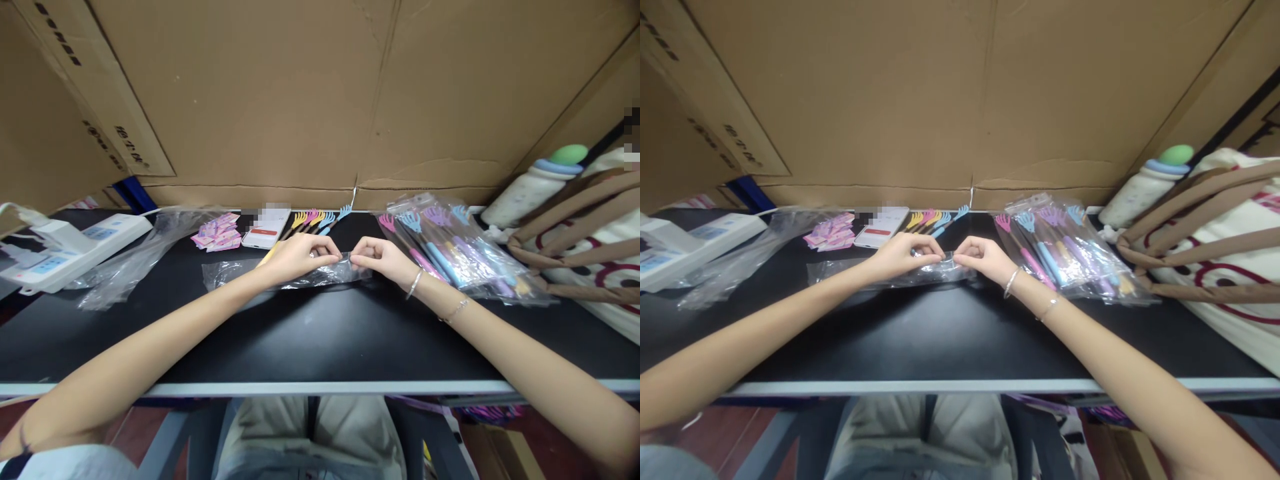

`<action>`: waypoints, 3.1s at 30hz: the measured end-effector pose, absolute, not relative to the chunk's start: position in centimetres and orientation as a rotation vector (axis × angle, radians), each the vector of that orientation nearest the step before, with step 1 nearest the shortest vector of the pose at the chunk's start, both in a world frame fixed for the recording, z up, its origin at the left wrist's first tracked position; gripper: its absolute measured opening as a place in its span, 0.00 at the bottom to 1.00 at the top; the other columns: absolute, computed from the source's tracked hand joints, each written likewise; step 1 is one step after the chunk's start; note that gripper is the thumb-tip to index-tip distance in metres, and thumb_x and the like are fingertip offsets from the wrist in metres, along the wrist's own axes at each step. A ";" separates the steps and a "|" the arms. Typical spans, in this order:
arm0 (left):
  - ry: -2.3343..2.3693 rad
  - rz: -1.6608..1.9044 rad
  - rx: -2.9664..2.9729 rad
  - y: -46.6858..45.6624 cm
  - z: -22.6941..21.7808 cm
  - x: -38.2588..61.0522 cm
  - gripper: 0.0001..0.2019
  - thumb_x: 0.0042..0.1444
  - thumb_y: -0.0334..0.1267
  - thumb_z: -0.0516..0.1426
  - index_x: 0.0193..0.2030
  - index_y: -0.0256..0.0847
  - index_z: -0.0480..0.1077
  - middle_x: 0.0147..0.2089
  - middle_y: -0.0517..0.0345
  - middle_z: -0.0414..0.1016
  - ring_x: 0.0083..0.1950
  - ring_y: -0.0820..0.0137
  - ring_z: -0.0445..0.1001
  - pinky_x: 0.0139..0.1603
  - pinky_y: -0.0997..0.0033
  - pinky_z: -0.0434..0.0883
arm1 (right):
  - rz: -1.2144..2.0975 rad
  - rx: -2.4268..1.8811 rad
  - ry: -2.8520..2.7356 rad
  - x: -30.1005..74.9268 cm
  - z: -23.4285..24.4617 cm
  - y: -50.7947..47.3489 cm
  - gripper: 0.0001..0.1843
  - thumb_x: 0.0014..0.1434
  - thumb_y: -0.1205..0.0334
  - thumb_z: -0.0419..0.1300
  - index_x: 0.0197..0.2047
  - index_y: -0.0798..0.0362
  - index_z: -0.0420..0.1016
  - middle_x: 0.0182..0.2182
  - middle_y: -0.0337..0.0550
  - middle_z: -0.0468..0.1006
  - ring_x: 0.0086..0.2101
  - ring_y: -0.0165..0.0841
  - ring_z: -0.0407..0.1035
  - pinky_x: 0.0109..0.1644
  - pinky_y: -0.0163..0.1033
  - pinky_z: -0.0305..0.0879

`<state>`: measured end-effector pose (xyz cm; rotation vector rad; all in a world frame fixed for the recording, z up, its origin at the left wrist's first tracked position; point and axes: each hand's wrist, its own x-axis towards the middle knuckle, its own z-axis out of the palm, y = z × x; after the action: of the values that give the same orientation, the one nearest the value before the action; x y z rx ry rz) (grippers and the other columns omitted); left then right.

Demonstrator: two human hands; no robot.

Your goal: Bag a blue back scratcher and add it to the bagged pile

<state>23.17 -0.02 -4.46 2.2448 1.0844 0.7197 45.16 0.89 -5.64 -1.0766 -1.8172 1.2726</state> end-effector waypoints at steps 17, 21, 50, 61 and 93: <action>1.182 0.350 2.116 -1.3 -0.9 18.5 0.16 0.57 0.49 0.53 0.46 0.44 0.72 0.19 0.65 0.65 0.13 0.77 0.61 0.16 0.78 0.56 | 1.065 -1.066 -1.781 48.3 -3.2 2.7 0.22 0.43 0.45 0.69 0.29 0.54 0.71 0.22 0.39 0.75 0.22 0.26 0.65 0.25 0.33 0.61; 1.193 0.363 2.113 -0.8 -1.8 16.9 0.17 0.57 0.51 0.53 0.44 0.42 0.71 0.22 0.64 0.68 0.19 0.76 0.64 0.22 0.77 0.62 | 1.016 -1.092 -1.772 49.4 -2.6 3.2 0.21 0.43 0.46 0.70 0.29 0.54 0.71 0.23 0.39 0.75 0.22 0.25 0.65 0.25 0.32 0.61; 1.087 0.455 1.989 -0.4 -3.0 14.5 0.17 0.56 0.51 0.55 0.40 0.37 0.69 0.27 0.59 0.73 0.28 0.73 0.72 0.30 0.75 0.71 | 0.938 -1.156 -1.639 53.4 -2.0 5.6 0.20 0.39 0.49 0.72 0.29 0.53 0.73 0.21 0.37 0.75 0.20 0.26 0.66 0.25 0.33 0.64; 1.152 0.488 1.919 -0.7 -3.0 15.0 0.16 0.56 0.49 0.57 0.42 0.37 0.67 0.34 0.55 0.75 0.27 0.75 0.72 0.29 0.74 0.72 | 0.962 -1.200 -1.575 53.6 -2.5 6.1 0.16 0.42 0.55 0.71 0.32 0.51 0.73 0.21 0.37 0.76 0.20 0.26 0.67 0.24 0.33 0.65; 0.864 0.618 1.483 -5.0 -6.3 21.8 0.21 0.54 0.47 0.60 0.50 0.39 0.62 0.49 0.47 0.76 0.43 0.68 0.77 0.37 0.73 0.71 | 1.418 -0.842 -1.778 42.7 -5.8 -1.8 0.17 0.52 0.51 0.65 0.39 0.54 0.69 0.30 0.40 0.78 0.34 0.32 0.75 0.43 0.39 0.71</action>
<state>21.75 -4.96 -6.27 1.4834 0.8638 0.6175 42.74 -1.81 -5.78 -0.8416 -1.7780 1.4176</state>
